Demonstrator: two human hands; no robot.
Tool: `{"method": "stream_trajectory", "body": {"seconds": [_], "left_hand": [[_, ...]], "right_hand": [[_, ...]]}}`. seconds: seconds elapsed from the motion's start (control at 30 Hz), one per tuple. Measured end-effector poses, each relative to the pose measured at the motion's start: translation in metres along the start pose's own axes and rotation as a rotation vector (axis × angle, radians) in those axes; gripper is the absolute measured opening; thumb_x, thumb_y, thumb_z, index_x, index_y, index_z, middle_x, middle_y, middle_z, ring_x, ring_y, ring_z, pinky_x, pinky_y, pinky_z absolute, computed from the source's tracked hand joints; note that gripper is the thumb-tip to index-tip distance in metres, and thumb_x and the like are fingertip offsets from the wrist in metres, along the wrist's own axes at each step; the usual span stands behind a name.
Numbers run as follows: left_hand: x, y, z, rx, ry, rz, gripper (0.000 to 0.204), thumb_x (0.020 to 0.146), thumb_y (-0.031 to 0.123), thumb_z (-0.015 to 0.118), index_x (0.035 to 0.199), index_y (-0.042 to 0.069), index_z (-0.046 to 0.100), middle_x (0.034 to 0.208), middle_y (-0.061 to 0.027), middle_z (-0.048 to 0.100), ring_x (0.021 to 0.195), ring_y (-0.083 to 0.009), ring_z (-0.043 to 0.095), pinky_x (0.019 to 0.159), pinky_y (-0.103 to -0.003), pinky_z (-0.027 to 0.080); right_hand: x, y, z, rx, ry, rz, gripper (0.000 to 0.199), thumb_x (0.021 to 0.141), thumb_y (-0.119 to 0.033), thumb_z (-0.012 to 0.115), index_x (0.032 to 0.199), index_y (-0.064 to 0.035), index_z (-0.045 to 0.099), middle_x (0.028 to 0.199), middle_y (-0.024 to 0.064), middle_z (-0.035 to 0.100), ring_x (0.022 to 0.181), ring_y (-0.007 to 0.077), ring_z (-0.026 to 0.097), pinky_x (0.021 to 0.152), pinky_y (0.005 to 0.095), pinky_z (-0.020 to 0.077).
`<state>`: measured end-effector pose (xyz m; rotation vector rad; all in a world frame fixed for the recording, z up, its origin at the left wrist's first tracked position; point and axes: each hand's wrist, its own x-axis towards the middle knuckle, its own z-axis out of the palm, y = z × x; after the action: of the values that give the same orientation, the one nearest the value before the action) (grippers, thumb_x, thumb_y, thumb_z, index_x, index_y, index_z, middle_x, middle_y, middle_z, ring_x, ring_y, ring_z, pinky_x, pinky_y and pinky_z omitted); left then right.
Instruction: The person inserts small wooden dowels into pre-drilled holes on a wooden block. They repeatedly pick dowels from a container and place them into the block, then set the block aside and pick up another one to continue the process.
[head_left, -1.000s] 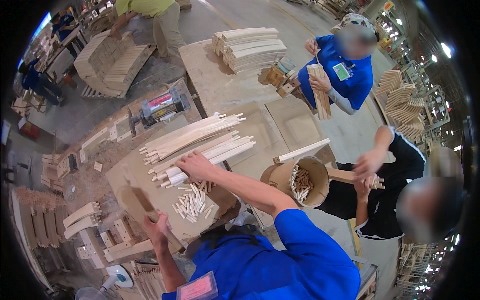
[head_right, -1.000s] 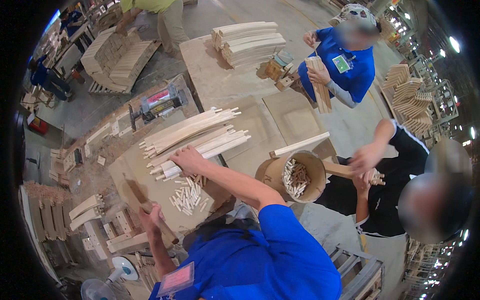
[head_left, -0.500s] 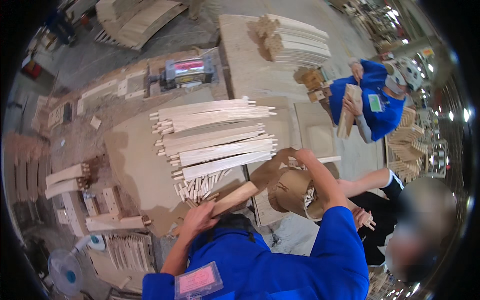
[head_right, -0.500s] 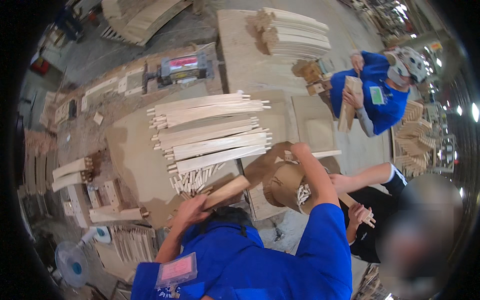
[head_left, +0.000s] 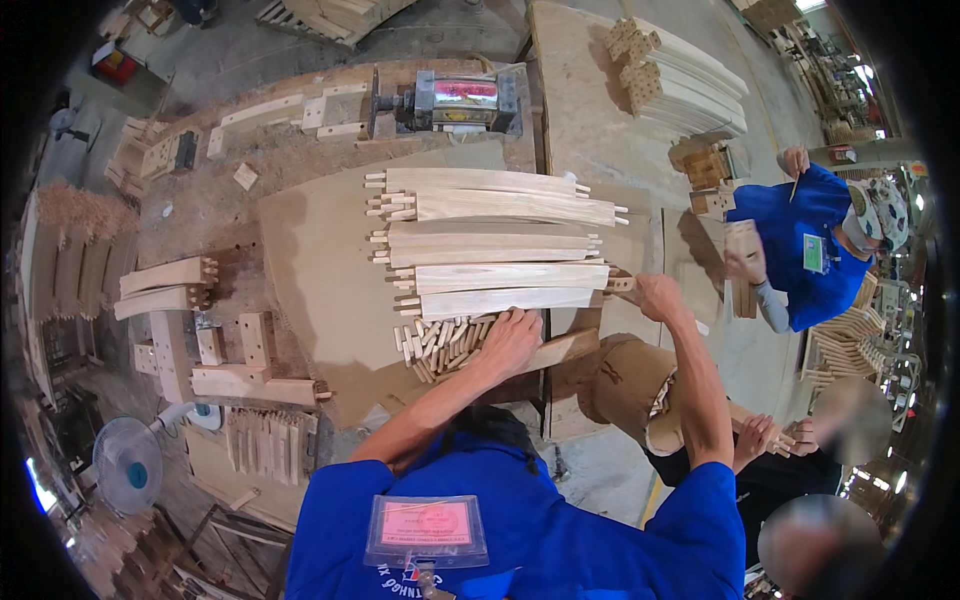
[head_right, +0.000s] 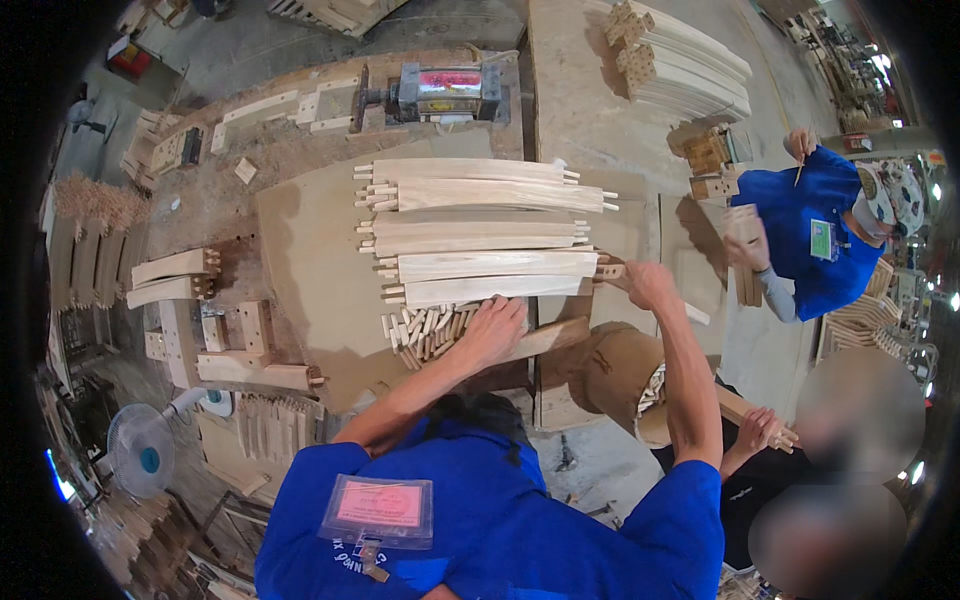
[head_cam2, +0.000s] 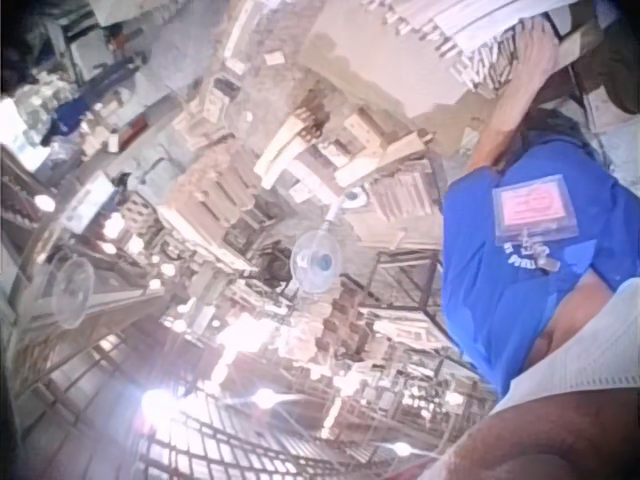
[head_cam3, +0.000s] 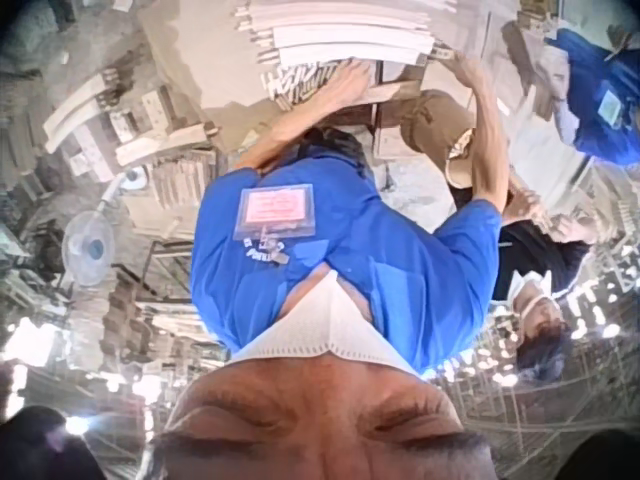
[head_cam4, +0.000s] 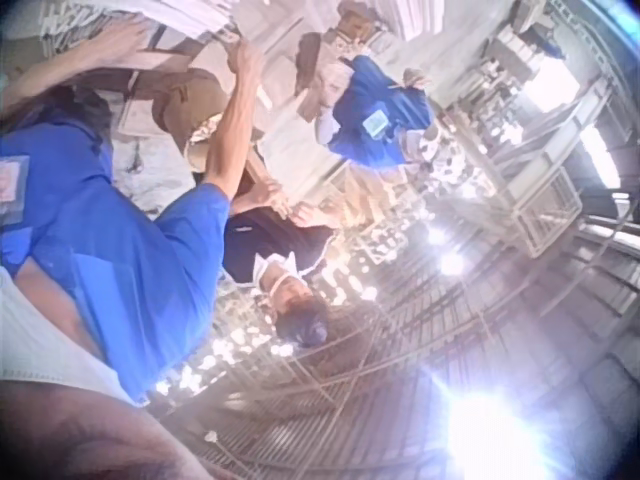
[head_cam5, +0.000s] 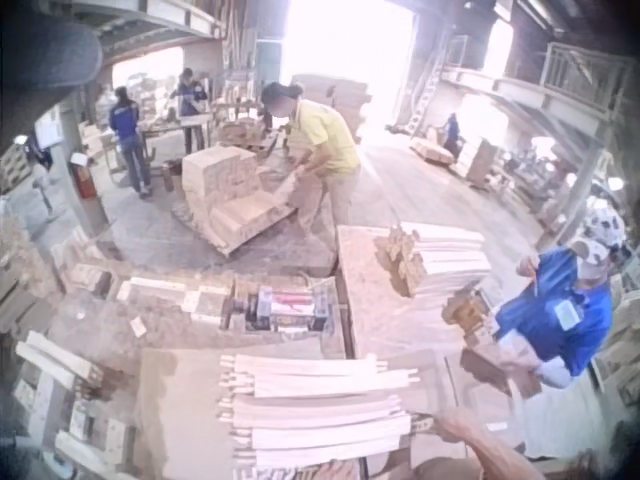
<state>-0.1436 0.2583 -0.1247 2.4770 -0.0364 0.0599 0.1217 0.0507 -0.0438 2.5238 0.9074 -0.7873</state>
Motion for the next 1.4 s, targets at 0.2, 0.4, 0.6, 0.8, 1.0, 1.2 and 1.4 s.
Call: {"method": "stream_trajectory", "body": {"seconds": [0.2,0.4,0.6,0.8,1.0,1.2,1.4], "left_hand": [[-0.006,-0.001,0.003,0.262,-0.145,-0.077,0.045,0.087,0.028,0.068,0.121,-0.001,0.065,0.126,-0.0128,0.063,0.118,-0.0262,0.054,0.096,-0.045,0.041],[-0.020,-0.006,0.005,0.276,-0.091,-0.054,0.053,0.092,0.032,0.064,0.133,-0.001,0.063,0.145,-0.0159,0.059,0.135,-0.0281,0.049,0.109,-0.047,0.035],[-0.003,0.013,-0.008,0.024,0.081,0.118,0.043,0.091,0.018,0.067,0.127,-0.004,0.063,0.134,-0.0201,0.062,0.126,-0.0361,0.056,0.105,-0.049,0.044],[0.092,0.071,0.019,-0.130,0.089,0.355,0.035,0.086,0.014,0.071,0.117,-0.001,0.064,0.123,-0.0184,0.065,0.117,-0.0350,0.059,0.099,-0.046,0.049],[0.198,0.147,0.094,0.050,-0.142,0.474,0.032,0.089,0.019,0.067,0.116,0.002,0.066,0.119,-0.0170,0.067,0.116,-0.0357,0.061,0.098,-0.048,0.050],[0.269,0.162,0.127,0.256,-0.360,0.459,0.029,0.082,0.020,0.067,0.106,0.005,0.072,0.107,-0.0190,0.072,0.104,-0.0353,0.068,0.089,-0.050,0.053],[0.264,0.144,0.074,0.506,-0.361,0.475,0.027,0.083,0.020,0.067,0.106,0.005,0.071,0.100,-0.0149,0.074,0.105,-0.0305,0.070,0.092,-0.052,0.048]], "right_hand": [[-0.069,-0.023,-0.051,0.235,0.439,-0.041,0.028,0.089,-0.012,0.068,0.113,-0.0015,0.061,0.108,0.0225,0.071,0.100,0.0404,0.069,0.083,0.0509,0.0532],[-0.199,-0.054,-0.103,0.649,0.873,-0.137,0.041,0.088,-0.007,0.073,0.127,0.0008,0.063,0.107,0.0203,0.072,0.101,0.0347,0.071,0.087,0.0407,0.0537],[-0.338,-0.055,-0.045,1.326,1.424,-0.002,0.059,0.086,-0.011,0.077,0.136,0.0114,0.054,0.127,0.0154,0.065,0.120,0.0312,0.063,0.110,0.0459,0.0448],[-0.380,-0.072,-0.011,1.795,1.718,-0.674,0.060,0.106,-0.061,0.043,0.152,-0.0251,0.031,0.124,0.0256,0.060,0.109,0.0437,0.062,0.107,0.0711,0.0384],[-0.405,-0.102,0.015,1.487,1.552,-0.377,0.060,0.095,-0.057,0.067,0.130,-0.0125,0.048,0.089,0.0221,0.066,0.067,0.0302,0.067,0.058,0.0413,0.0571],[-0.396,-0.110,0.040,1.200,1.201,-0.017,0.063,0.073,-0.028,0.095,0.125,-0.0063,0.068,0.093,0.0141,0.074,0.078,0.0238,0.073,0.066,0.0341,0.0570],[-0.388,-0.100,0.067,1.121,1.040,0.282,0.059,0.070,-0.021,0.097,0.120,-0.0018,0.070,0.092,0.0104,0.073,0.080,0.0223,0.072,0.073,0.0318,0.0564]]}}
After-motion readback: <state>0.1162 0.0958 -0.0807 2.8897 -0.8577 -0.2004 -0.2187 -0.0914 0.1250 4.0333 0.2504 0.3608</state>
